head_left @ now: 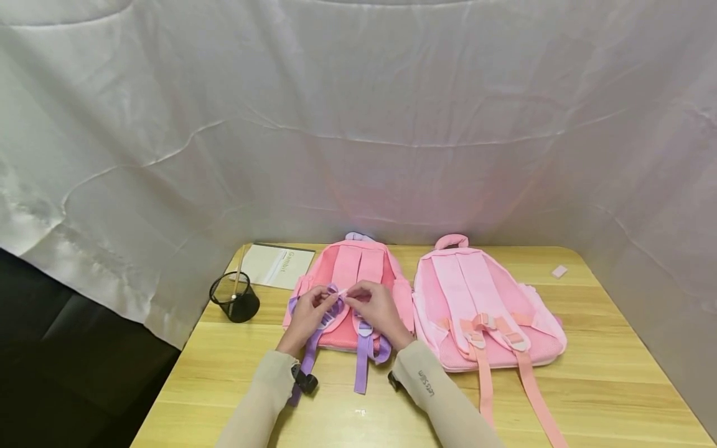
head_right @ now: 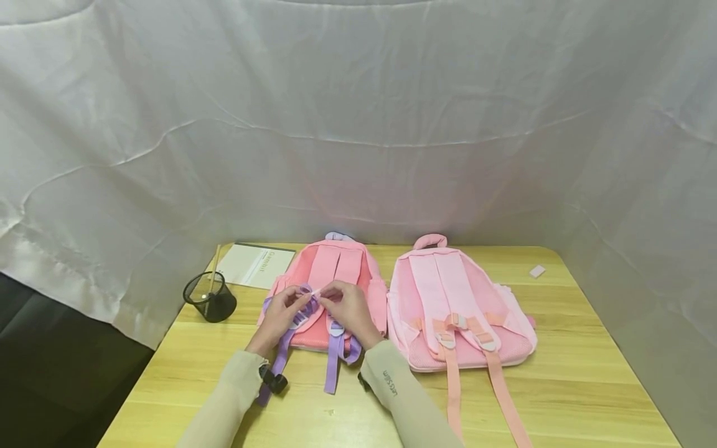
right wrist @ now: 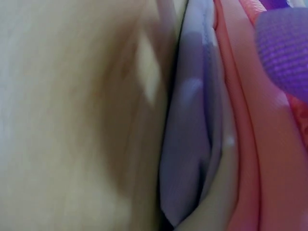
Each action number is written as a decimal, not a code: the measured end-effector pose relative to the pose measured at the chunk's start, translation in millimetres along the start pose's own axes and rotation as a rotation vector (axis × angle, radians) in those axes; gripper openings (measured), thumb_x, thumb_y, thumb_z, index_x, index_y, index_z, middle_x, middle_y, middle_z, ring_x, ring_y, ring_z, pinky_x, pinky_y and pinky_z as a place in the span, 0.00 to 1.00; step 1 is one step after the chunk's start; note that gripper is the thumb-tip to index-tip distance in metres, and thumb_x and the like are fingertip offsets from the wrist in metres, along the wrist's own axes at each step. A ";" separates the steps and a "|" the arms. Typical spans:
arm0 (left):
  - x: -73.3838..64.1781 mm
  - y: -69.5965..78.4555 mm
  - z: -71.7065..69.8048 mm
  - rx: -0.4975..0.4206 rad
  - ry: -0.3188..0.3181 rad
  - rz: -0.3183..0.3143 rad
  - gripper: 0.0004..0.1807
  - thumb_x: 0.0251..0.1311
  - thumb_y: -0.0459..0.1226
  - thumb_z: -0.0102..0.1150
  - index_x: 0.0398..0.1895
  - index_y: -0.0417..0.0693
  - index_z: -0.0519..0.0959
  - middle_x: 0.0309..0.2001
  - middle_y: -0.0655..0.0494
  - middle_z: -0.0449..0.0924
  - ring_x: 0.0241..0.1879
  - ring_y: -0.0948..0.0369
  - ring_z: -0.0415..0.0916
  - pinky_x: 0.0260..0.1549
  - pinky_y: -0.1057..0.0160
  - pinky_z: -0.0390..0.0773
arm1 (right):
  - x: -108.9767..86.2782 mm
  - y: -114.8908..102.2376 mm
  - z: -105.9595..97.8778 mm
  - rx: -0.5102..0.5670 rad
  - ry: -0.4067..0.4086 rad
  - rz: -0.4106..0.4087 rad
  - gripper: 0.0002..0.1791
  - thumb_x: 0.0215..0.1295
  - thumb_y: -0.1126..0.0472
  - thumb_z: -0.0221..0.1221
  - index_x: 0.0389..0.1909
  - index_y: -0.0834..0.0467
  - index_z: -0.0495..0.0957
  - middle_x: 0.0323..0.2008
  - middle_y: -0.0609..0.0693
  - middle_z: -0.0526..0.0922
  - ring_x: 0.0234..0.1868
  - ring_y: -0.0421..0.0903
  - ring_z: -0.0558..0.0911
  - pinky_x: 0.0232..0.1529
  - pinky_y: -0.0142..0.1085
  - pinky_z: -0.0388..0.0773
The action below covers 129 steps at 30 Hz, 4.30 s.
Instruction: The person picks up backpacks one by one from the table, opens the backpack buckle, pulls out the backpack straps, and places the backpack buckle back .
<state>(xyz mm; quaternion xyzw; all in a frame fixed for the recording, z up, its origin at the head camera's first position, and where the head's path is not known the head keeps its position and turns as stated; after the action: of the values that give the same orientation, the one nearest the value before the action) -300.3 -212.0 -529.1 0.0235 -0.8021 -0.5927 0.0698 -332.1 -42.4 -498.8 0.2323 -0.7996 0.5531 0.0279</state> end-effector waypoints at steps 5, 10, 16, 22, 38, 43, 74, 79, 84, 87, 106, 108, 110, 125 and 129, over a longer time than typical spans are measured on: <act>-0.3 1.4 -0.2 -0.013 0.002 0.013 0.08 0.69 0.39 0.66 0.40 0.43 0.82 0.36 0.52 0.82 0.35 0.63 0.76 0.37 0.70 0.73 | 3.8 3.6 -1.0 0.034 0.004 0.027 0.08 0.69 0.62 0.67 0.46 0.58 0.85 0.40 0.52 0.90 0.40 0.44 0.88 0.46 0.33 0.84; -0.7 3.1 1.0 0.012 0.000 0.016 0.08 0.68 0.40 0.67 0.40 0.43 0.83 0.36 0.51 0.82 0.34 0.63 0.73 0.36 0.70 0.71 | 6.8 6.0 5.2 0.067 -0.044 0.025 0.07 0.70 0.62 0.66 0.46 0.58 0.86 0.41 0.53 0.90 0.40 0.43 0.88 0.46 0.34 0.85; -1.0 4.0 0.7 0.048 0.024 0.041 0.10 0.67 0.38 0.68 0.44 0.40 0.82 0.37 0.48 0.81 0.34 0.62 0.71 0.34 0.71 0.69 | 7.7 7.2 6.9 0.077 -0.061 0.033 0.04 0.69 0.63 0.67 0.41 0.57 0.87 0.37 0.51 0.90 0.37 0.40 0.87 0.44 0.31 0.83; -3.4 4.9 -2.7 0.030 0.040 0.090 0.10 0.62 0.37 0.73 0.37 0.42 0.80 0.31 0.52 0.80 0.28 0.66 0.71 0.30 0.72 0.70 | 8.3 9.1 3.1 0.058 -0.034 0.049 0.04 0.69 0.62 0.67 0.40 0.57 0.88 0.37 0.51 0.90 0.36 0.39 0.86 0.42 0.30 0.83; -6.3 5.6 -0.6 0.128 0.032 0.125 0.05 0.58 0.40 0.76 0.30 0.52 0.87 0.27 0.59 0.83 0.27 0.66 0.74 0.29 0.70 0.74 | 7.7 13.0 2.8 0.100 -0.012 0.065 0.02 0.67 0.63 0.69 0.38 0.56 0.88 0.36 0.51 0.91 0.34 0.37 0.85 0.40 0.29 0.81; -6.5 8.7 0.4 0.152 0.029 0.144 0.05 0.57 0.39 0.77 0.28 0.54 0.87 0.26 0.60 0.84 0.27 0.67 0.75 0.31 0.70 0.74 | 8.0 14.0 0.1 0.125 0.011 0.071 0.03 0.66 0.62 0.69 0.38 0.56 0.89 0.35 0.51 0.90 0.34 0.37 0.84 0.40 0.29 0.81; -8.2 10.1 4.9 0.197 0.007 0.135 0.06 0.63 0.47 0.72 0.36 0.60 0.84 0.31 0.62 0.82 0.32 0.62 0.75 0.35 0.68 0.73 | 8.0 16.6 -9.7 0.239 0.093 0.113 0.06 0.66 0.61 0.70 0.40 0.59 0.88 0.37 0.55 0.90 0.38 0.44 0.87 0.41 0.28 0.82; -8.2 10.8 3.9 0.187 0.021 0.142 0.07 0.62 0.48 0.73 0.35 0.59 0.85 0.30 0.62 0.82 0.32 0.63 0.75 0.34 0.68 0.74 | 7.7 16.1 -6.5 0.212 0.065 0.117 0.06 0.66 0.60 0.70 0.40 0.58 0.88 0.37 0.54 0.90 0.37 0.41 0.86 0.41 0.28 0.81; -8.5 12.7 3.8 0.189 0.037 0.156 0.09 0.58 0.48 0.76 0.32 0.59 0.85 0.27 0.62 0.82 0.29 0.64 0.76 0.31 0.69 0.75 | 7.3 13.1 -5.2 0.198 0.050 0.092 0.05 0.66 0.60 0.70 0.39 0.58 0.88 0.36 0.53 0.90 0.36 0.40 0.85 0.41 0.28 0.81; -9.0 13.4 5.4 0.220 0.051 0.159 0.09 0.57 0.48 0.77 0.30 0.59 0.85 0.26 0.63 0.82 0.28 0.65 0.75 0.30 0.69 0.75 | 6.3 14.1 -4.2 0.189 0.041 0.085 0.05 0.67 0.60 0.70 0.39 0.57 0.88 0.36 0.53 0.90 0.35 0.38 0.84 0.39 0.28 0.81; -9.1 19.0 3.6 0.278 0.048 0.248 0.03 0.56 0.35 0.74 0.32 0.50 0.88 0.27 0.63 0.85 0.27 0.67 0.77 0.30 0.69 0.77 | 10.0 9.7 -1.8 0.200 0.067 0.097 0.07 0.66 0.65 0.69 0.41 0.65 0.87 0.39 0.61 0.90 0.42 0.56 0.87 0.42 0.24 0.78; -9.6 19.2 5.3 0.281 0.038 0.253 0.03 0.56 0.35 0.74 0.32 0.50 0.88 0.27 0.63 0.85 0.27 0.68 0.77 0.30 0.69 0.77 | 7.7 3.5 -4.6 0.207 0.065 0.101 0.07 0.66 0.67 0.68 0.41 0.67 0.86 0.39 0.63 0.89 0.42 0.58 0.88 0.42 0.24 0.79; -10.1 18.7 6.2 0.281 0.037 0.252 0.03 0.56 0.35 0.75 0.32 0.51 0.88 0.27 0.64 0.85 0.27 0.68 0.77 0.30 0.70 0.77 | 4.6 -6.8 -8.7 0.214 0.057 0.095 0.07 0.66 0.68 0.68 0.41 0.68 0.86 0.39 0.63 0.89 0.42 0.58 0.88 0.42 0.25 0.79; -18.1 21.8 12.4 0.387 0.020 0.336 0.05 0.52 0.36 0.76 0.29 0.55 0.87 0.29 0.65 0.82 0.32 0.67 0.78 0.34 0.67 0.78 | 5.5 18.0 -9.0 0.338 0.101 0.084 0.07 0.66 0.62 0.70 0.39 0.62 0.88 0.37 0.57 0.90 0.38 0.49 0.89 0.40 0.28 0.82; -17.1 19.4 12.4 0.378 0.006 0.321 0.04 0.53 0.36 0.75 0.29 0.55 0.87 0.29 0.66 0.82 0.32 0.67 0.78 0.35 0.67 0.78 | 5.4 18.8 -10.2 0.346 0.117 0.083 0.07 0.66 0.62 0.70 0.40 0.62 0.88 0.37 0.57 0.90 0.37 0.44 0.88 0.41 0.29 0.82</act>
<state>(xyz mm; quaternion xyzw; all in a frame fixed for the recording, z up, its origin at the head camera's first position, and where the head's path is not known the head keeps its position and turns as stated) -284.2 -192.5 -515.5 -0.0899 -0.8918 -0.4135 0.1599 -346.6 -29.9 -509.6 0.1679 -0.6985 0.6955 0.0114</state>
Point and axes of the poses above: each hand's wrist, its own x-axis towards the middle knuckle, its own z-axis out of the palm, y = z × x, the point moved 9 cm from there along x, towards the middle knuckle
